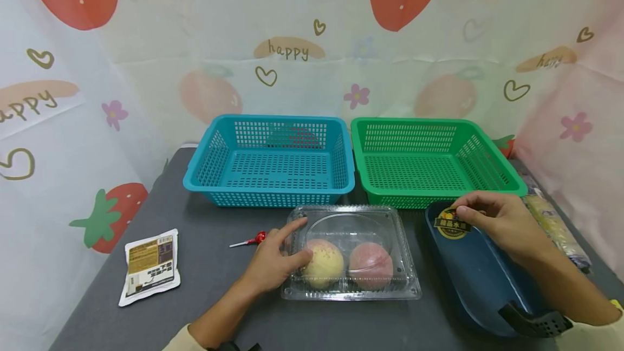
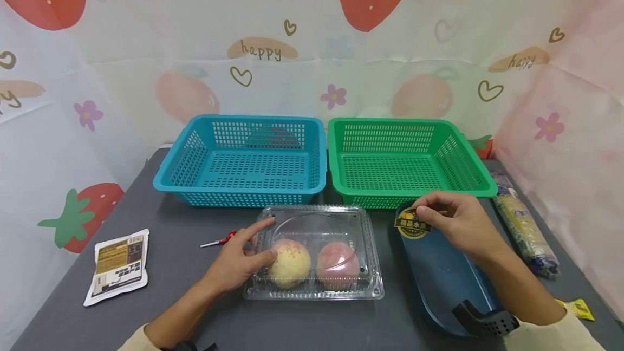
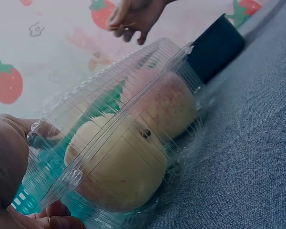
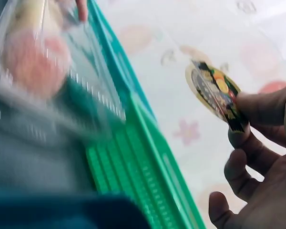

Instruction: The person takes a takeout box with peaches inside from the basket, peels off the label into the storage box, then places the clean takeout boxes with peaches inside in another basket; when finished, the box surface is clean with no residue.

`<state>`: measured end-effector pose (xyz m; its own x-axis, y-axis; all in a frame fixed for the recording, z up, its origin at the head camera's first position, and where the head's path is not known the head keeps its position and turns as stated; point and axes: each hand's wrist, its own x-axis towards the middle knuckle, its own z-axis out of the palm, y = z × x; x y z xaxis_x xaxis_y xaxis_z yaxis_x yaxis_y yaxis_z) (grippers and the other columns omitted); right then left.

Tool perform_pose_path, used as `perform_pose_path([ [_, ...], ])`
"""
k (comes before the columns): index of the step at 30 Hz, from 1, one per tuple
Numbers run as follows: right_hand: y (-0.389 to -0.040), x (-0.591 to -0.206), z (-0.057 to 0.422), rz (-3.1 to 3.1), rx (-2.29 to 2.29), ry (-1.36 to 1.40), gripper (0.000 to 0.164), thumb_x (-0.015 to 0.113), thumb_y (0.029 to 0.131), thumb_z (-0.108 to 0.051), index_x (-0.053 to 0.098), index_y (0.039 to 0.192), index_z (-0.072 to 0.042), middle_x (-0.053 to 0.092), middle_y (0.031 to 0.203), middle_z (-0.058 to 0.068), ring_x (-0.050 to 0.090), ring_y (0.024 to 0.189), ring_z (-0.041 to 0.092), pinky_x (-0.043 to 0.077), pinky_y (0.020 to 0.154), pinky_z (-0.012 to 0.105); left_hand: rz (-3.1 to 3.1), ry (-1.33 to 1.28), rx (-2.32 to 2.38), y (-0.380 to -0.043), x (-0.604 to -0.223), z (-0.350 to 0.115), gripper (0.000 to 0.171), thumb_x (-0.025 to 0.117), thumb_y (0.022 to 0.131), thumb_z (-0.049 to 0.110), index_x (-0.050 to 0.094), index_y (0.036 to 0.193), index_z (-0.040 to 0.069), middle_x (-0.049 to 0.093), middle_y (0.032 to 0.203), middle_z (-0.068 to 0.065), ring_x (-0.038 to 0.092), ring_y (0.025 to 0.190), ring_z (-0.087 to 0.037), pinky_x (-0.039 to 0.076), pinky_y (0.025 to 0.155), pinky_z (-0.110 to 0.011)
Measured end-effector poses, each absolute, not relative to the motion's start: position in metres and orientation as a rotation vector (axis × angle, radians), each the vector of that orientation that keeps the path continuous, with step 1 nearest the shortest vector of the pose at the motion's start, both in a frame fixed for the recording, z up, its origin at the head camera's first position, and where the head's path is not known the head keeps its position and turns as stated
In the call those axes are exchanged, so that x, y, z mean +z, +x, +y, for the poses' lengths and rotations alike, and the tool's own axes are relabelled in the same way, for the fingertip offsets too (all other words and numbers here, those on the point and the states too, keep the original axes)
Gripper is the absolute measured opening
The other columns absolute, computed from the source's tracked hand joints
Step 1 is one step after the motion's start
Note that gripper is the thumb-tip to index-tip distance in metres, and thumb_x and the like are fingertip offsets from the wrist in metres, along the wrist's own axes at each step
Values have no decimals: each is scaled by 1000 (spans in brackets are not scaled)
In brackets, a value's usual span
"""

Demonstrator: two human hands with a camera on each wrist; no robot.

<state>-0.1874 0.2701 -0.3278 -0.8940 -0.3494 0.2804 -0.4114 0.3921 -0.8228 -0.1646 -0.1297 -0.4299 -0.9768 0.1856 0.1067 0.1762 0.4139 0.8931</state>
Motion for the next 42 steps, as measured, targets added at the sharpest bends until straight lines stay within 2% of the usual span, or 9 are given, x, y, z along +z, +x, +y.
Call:
perform_pose_path([
  [7,-189,-343,307,-2577,1717,700,15,52,96,7,65,103,6,68,90,7,65,79,17,52,71,24,2638,328,1655,-164,-429,-130,59,72,83,27,54,139,19,43,92,-10,40,76,-23,35,56,-33],
  [16,-197,-376,338,-2830,1718,654,17,51,100,-4,63,104,8,67,92,11,63,80,22,52,72,29,2640,298,1642,-164,-430,-129,60,73,83,28,54,139,22,46,97,-10,41,82,-24,36,59,-35],
  [22,-202,-397,349,-3006,1609,649,19,53,100,-10,62,102,6,64,91,11,60,76,19,51,66,35,2636,291,1641,-164,-429,-129,60,73,82,28,55,139,23,46,100,-11,41,83,-25,36,60,-35],
  [28,-206,-405,348,-3115,1541,619,19,57,98,-13,63,102,5,63,92,10,60,77,16,51,66,33,2635,279,1637,-164,-429,-129,59,73,82,28,54,139,23,46,100,-11,41,82,-25,36,59,-35],
  [35,-210,-413,346,-3098,1437,829,12,56,97,-5,63,99,4,65,89,8,61,76,14,51,63,31,2635,285,1643,-164,-430,-130,60,73,82,28,55,139,22,45,99,-11,41,79,-24,37,57,-34],
  [42,-214,-420,344,-3088,1373,940,13,58,95,-2,64,103,6,65,91,7,62,75,13,52,62,30,2617,286,1656,-164,-429,-130,60,74,82,28,54,139,22,44,100,-12,41,73,-23,37,55,-33],
])
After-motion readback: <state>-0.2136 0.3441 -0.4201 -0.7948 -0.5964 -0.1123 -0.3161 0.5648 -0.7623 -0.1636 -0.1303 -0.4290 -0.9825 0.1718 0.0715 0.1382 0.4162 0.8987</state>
